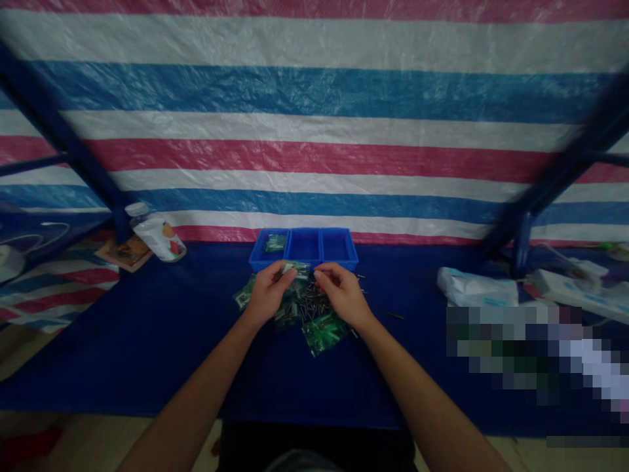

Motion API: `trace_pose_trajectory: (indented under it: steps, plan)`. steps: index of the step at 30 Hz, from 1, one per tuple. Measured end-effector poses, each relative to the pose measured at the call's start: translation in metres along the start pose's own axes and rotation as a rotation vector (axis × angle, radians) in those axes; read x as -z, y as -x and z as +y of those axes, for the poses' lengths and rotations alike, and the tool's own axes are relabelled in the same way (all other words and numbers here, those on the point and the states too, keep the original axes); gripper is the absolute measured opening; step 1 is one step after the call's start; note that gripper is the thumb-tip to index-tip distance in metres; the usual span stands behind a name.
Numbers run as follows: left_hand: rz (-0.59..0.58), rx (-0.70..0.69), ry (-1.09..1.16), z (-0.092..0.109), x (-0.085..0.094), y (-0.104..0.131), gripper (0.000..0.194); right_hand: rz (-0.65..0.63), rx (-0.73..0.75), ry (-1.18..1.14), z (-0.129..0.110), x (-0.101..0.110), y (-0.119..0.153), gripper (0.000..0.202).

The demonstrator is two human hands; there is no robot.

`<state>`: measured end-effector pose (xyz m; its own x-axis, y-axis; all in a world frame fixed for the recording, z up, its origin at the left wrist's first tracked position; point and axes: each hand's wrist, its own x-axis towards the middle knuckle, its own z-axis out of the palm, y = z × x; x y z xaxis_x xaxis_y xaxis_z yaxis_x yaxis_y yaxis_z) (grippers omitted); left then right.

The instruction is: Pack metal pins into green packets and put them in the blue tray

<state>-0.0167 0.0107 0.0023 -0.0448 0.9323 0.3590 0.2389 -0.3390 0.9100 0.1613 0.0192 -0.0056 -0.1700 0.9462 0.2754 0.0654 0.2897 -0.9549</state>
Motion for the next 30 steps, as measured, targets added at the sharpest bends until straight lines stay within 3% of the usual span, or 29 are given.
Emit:
trace_pose_trajectory:
  steps: [5,8,11,15,19,24,27,30]
  plan:
    - [0.232,-0.036,-0.199,-0.004,0.027,-0.028,0.031,-0.009,0.033,0.079,0.002,0.001,0.001,0.023]
    - [0.464,-0.006,-0.643,-0.002,0.047,-0.046,0.053,-0.013,0.061,0.123,-0.001,0.001,0.002,0.020]
    - [0.527,0.004,-0.868,-0.003,0.056,-0.049,0.041,-0.039,0.110,0.241,-0.005,0.001,0.005,0.017]
    - [0.416,-0.014,-0.932,-0.010,0.049,-0.034,0.028,-0.145,0.239,0.457,-0.008,-0.002,0.009,0.012]
    - [0.280,-0.135,-1.004,-0.013,0.039,-0.025,0.026,-0.250,0.376,0.660,-0.007,-0.005,0.013,0.011]
    - [0.165,-0.317,-0.975,-0.010,0.030,-0.019,0.021,-0.319,0.351,0.852,-0.006,-0.004,0.018,0.023]
    - [-0.074,-0.374,-0.887,-0.006,0.028,-0.013,0.019,-0.363,0.320,0.925,-0.007,-0.003,0.020,0.027]
    - [-0.332,-0.325,-0.846,-0.002,0.028,-0.008,0.017,-0.371,0.295,0.963,-0.007,-0.002,0.020,0.021]
